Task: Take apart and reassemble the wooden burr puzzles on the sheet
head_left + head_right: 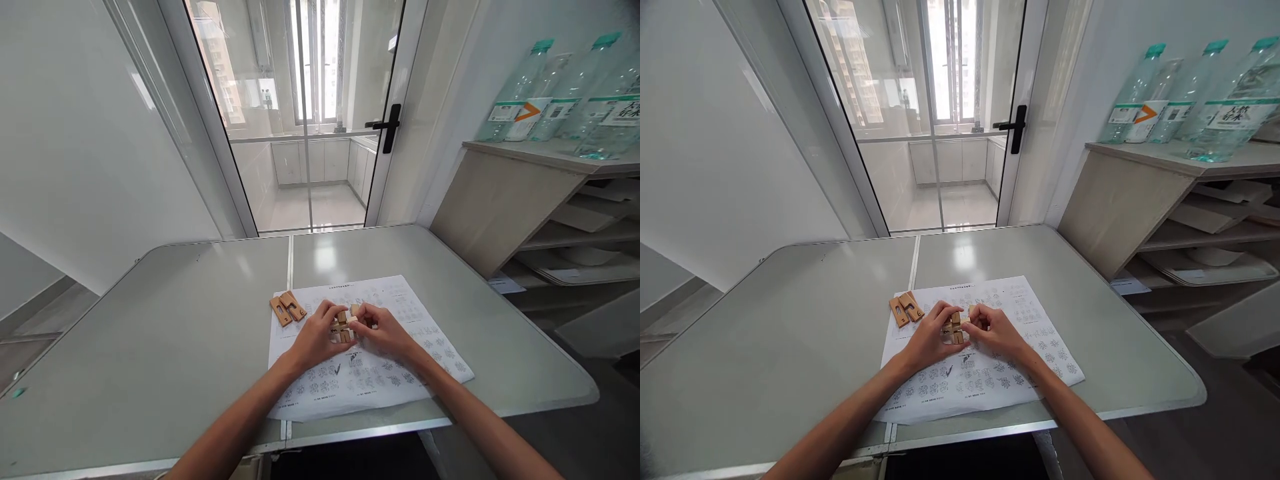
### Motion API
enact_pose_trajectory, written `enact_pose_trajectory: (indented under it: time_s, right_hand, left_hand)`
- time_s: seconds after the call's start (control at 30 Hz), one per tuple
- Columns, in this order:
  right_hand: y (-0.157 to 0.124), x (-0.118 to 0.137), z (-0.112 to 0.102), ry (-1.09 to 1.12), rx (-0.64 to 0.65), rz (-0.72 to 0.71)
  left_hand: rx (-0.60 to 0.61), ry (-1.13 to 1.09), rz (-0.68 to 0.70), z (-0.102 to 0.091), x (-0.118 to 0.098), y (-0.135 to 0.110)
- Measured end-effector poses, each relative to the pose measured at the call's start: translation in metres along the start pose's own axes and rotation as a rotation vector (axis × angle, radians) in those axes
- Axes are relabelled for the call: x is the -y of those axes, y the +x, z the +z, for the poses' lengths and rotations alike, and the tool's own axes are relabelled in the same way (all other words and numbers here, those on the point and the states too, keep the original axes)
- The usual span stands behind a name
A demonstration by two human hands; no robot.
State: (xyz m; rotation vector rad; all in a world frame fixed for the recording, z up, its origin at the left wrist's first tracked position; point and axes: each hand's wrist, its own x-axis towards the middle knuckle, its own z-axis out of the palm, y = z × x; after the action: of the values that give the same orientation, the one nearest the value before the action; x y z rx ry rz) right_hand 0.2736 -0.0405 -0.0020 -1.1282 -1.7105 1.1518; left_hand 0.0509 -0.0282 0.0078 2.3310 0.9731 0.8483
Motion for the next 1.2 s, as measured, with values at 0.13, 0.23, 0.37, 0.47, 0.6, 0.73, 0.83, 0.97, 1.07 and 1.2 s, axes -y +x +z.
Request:
enact_pose_trajectory:
  time_s: [0.13,0.23,0.37,0.47,0.6,0.73,0.83,0.97,1.07,1.2]
  right_hand:
    - [0.000,0.001,0.003,-0.033,-0.007,0.004]
    - [0.001,0.001,0.004,-0.044,-0.009,-0.031]
    - [0.001,0.000,0.005,-0.111,-0.003,-0.090]
    - [0.000,-0.002,0.005,-0.186,-0.026,-0.141]
    - [0.000,-0.002,0.005,-0.221,-0.070,-0.179]
    - [-0.001,0.000,0.004,-0.231,-0.087,-0.211]
    - [-0.003,0.001,0.004,-0.240,-0.080,-0.240]
    - [-0.005,0.004,0.005,-0.256,-0.064,-0.244]
    - [-0.004,0.006,0.005,-0.249,-0.079,-0.231]
    - [-0.003,0.002,0.004,-0.235,-0.091,-0.209]
  left_hand:
    - [-0.011,0.097,0.022,0.003,0.003,0.000]
    - [-0.053,0.139,0.037,0.005,0.002,0.001]
    - [-0.085,0.116,0.019,0.005,-0.001,0.002]
    - [-0.070,0.055,-0.003,0.004,-0.003,0.003]
    - [-0.051,-0.030,-0.004,0.001,-0.006,0.003]
    - [-0.051,-0.087,-0.008,-0.001,-0.009,0.003]
    - [-0.033,-0.137,-0.033,-0.003,-0.009,0.004]
    - [-0.016,-0.152,-0.039,-0.005,-0.007,0.005]
    - [-0.036,-0.115,-0.003,-0.005,-0.008,0.005]
    - [-0.049,-0.058,0.092,-0.004,-0.010,0.003]
